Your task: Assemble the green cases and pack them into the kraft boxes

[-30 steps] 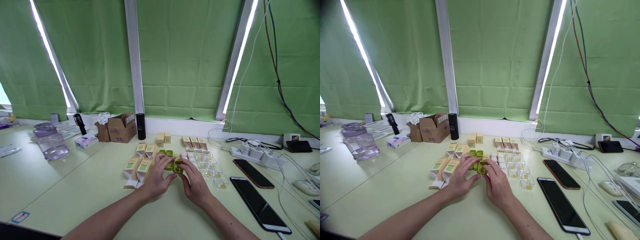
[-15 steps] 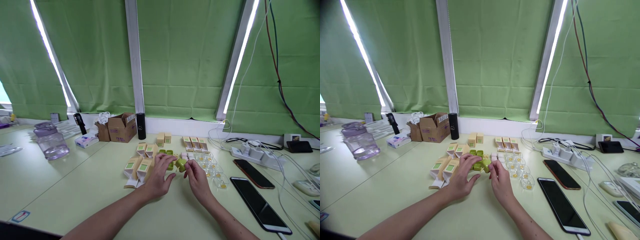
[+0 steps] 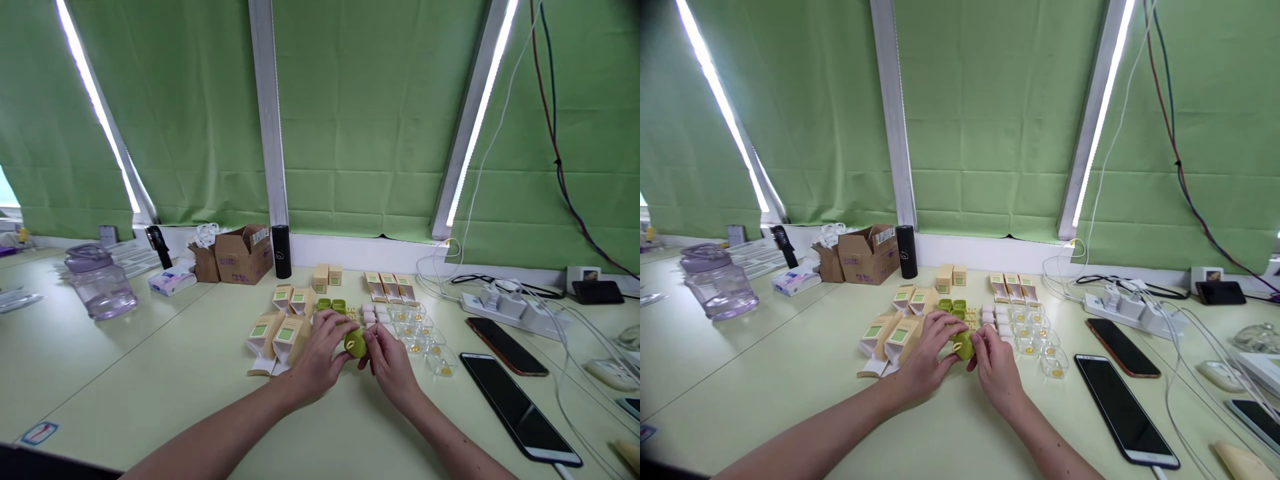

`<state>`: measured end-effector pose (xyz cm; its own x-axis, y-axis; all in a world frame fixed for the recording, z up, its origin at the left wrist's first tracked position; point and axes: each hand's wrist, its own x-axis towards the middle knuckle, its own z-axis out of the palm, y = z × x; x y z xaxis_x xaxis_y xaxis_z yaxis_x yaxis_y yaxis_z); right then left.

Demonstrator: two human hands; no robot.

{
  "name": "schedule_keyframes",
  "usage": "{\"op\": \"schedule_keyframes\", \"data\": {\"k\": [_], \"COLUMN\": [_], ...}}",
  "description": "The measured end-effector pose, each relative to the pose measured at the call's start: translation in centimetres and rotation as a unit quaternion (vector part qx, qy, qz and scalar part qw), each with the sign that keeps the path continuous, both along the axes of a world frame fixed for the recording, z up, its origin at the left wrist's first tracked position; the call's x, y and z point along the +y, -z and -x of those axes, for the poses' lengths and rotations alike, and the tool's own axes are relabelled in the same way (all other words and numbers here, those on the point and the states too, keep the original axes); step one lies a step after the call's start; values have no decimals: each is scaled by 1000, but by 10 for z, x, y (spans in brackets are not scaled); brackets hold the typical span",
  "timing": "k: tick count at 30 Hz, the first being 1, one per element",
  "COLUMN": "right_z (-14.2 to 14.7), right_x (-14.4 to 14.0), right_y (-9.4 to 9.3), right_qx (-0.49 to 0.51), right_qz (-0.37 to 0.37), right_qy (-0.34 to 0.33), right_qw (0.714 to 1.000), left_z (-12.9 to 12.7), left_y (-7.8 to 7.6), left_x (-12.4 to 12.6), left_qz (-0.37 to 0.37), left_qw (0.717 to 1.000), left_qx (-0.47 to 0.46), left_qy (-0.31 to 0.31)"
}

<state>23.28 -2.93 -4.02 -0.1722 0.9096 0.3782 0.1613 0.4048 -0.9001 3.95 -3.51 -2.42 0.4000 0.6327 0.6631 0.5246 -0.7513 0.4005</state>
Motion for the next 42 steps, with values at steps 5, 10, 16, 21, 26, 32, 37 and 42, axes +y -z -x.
{"op": "schedule_keyframes", "data": {"k": [5, 10, 16, 21, 26, 32, 37, 42], "right_z": [-5, -28, -53, -55, -54, -54, -52, -51], "right_x": [2, 16, 28, 28, 26, 28, 27, 23], "right_y": [-3, -9, -19, -21, -17, -11, -11, -17], "right_qx": [-3, -81, -319, -486, -533, -555, -583, -579], "right_qz": [-40, -116, -249, -260, -260, -253, -263, -253], "right_qy": [17, 159, 268, 209, 191, 192, 208, 218], "right_qw": [999, 977, 874, 808, 782, 769, 740, 744], "left_z": [-1, 3, 4, 4, 4, 5, 5, 5], "left_y": [-4, -3, 6, 1, -2, -3, -3, -2], "left_x": [2, 15, 30, 30, 28, 25, 25, 26], "left_qz": [42, 122, 306, 324, 352, 366, 373, 378], "left_qw": [997, 975, 877, 828, 794, 785, 780, 776], "left_qx": [-63, -183, -367, -444, -474, -474, -474, -477], "left_qy": [-7, -39, 52, 112, 144, 159, 163, 162]}}
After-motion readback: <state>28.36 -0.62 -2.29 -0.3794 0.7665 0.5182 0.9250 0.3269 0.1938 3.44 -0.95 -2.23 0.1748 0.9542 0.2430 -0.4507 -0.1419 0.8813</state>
